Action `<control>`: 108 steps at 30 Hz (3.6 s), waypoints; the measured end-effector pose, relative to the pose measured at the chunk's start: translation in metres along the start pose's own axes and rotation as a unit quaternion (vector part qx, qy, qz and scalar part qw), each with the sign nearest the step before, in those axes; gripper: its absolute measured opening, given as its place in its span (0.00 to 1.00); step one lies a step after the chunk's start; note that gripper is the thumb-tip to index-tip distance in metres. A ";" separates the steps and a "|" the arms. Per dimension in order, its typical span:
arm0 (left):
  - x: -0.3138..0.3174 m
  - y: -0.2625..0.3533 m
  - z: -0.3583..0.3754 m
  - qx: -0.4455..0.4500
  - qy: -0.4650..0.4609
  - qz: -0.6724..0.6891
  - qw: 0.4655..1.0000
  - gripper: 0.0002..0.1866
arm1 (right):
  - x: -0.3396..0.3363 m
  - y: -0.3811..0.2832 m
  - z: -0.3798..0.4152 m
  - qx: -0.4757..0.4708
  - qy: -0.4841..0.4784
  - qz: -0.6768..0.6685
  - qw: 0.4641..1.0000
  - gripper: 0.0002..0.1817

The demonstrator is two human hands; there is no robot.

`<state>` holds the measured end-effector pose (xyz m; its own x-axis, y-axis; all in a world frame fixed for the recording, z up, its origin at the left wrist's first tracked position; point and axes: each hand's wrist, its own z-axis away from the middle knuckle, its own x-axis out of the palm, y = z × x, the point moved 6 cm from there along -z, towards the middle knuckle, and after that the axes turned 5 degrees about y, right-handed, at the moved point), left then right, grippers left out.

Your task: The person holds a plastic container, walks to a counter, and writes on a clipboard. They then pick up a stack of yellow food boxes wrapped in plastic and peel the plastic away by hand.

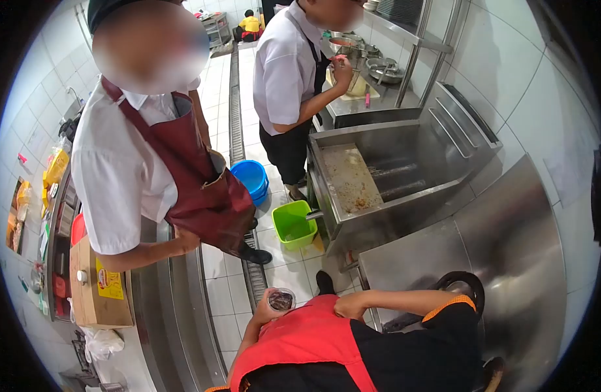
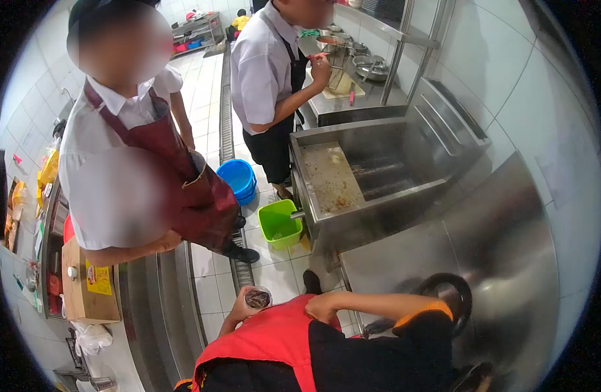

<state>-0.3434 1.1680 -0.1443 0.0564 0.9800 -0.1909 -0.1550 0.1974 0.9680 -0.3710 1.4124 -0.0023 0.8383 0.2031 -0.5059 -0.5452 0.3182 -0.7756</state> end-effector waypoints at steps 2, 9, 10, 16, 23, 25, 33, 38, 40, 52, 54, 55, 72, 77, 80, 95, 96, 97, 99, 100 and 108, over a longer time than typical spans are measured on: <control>-0.005 -0.001 0.010 0.002 -0.011 0.008 1.000 0.46 | 0.022 0.000 -0.015 0.018 -0.096 0.066 0.993 0.21; -0.011 -0.031 0.044 -0.014 -0.043 0.068 0.997 0.47 | 0.057 -0.008 -0.064 0.257 -0.027 0.104 0.960 0.17; -0.012 -0.029 0.047 -0.013 -0.043 0.068 0.997 0.47 | 0.057 -0.013 -0.064 0.240 -0.019 0.110 0.964 0.16; -0.017 -0.037 0.059 -0.042 -0.028 0.044 0.998 0.46 | 0.026 -0.067 -0.055 0.247 -0.156 0.121 0.949 0.17; -0.024 -0.019 0.067 -0.063 0.002 0.049 0.997 0.47 | 0.078 0.015 -0.091 0.211 -0.185 0.163 0.946 0.17; -0.026 -0.016 0.063 -0.067 0.011 0.076 0.995 0.48 | 0.044 -0.012 -0.085 0.227 -0.132 0.154 0.953 0.17; -0.035 -0.041 0.041 -0.055 0.066 0.081 0.993 0.49 | -0.017 -0.033 -0.086 0.233 -0.192 0.148 0.942 0.16; -0.035 -0.032 0.030 -0.063 0.062 0.053 0.995 0.49 | -0.021 -0.018 -0.089 0.187 -0.244 0.198 0.931 0.16; -0.035 -0.032 0.026 -0.069 0.064 0.054 0.994 0.49 | -0.018 -0.008 -0.091 0.178 -0.230 0.209 0.934 0.17; -0.027 -0.040 0.010 -0.081 0.033 0.032 0.996 0.49 | -0.013 0.013 -0.088 0.177 -0.306 0.196 0.915 0.19; -0.027 -0.038 0.008 -0.074 0.023 0.009 0.997 0.49 | -0.012 0.014 -0.088 0.160 -0.312 0.201 0.915 0.19; -0.026 -0.038 0.008 -0.074 0.021 0.009 0.997 0.49 | -0.011 0.016 -0.090 0.163 -0.309 0.193 0.917 0.19; -0.016 -0.037 0.003 -0.095 0.019 0.047 0.994 0.50 | 0.001 0.037 -0.085 0.159 -0.330 0.216 0.905 0.22; -0.013 -0.031 0.005 -0.087 0.030 0.024 0.995 0.49 | -0.034 0.002 -0.065 0.192 -0.311 0.157 0.917 0.21; -0.011 -0.018 0.004 -0.086 0.030 0.025 0.996 0.49 | -0.045 -0.004 -0.061 0.209 -0.242 0.132 0.938 0.18; -0.005 0.002 0.007 -0.101 0.051 -0.002 0.994 0.48 | 0.055 0.114 -0.111 0.132 -0.396 0.154 0.895 0.21; -0.005 -0.003 0.007 -0.106 0.049 -0.001 0.993 0.48 | 0.064 0.124 -0.117 0.131 -0.397 0.155 0.895 0.21; -0.005 -0.008 0.007 -0.108 0.050 -0.001 0.993 0.48 | 0.067 0.128 -0.118 0.147 -0.396 0.153 0.893 0.21; -0.004 -0.018 0.008 -0.105 0.054 0.038 0.992 0.47 | 0.071 0.134 -0.120 0.161 -0.397 0.152 0.891 0.22; -0.003 -0.019 0.009 -0.106 0.056 0.038 0.992 0.47 | 0.058 0.121 -0.114 0.176 -0.399 0.152 0.887 0.22; -0.005 -0.007 0.009 -0.111 0.068 0.035 0.991 0.47 | 0.025 0.086 -0.097 0.108 -0.446 0.146 0.877 0.17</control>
<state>-0.3342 1.1616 -0.1484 -0.0937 0.9827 -0.1597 -0.3682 0.1148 0.9226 -0.3969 1.3551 -0.1185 0.3849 0.9174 -0.1011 -0.8046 0.2799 -0.5237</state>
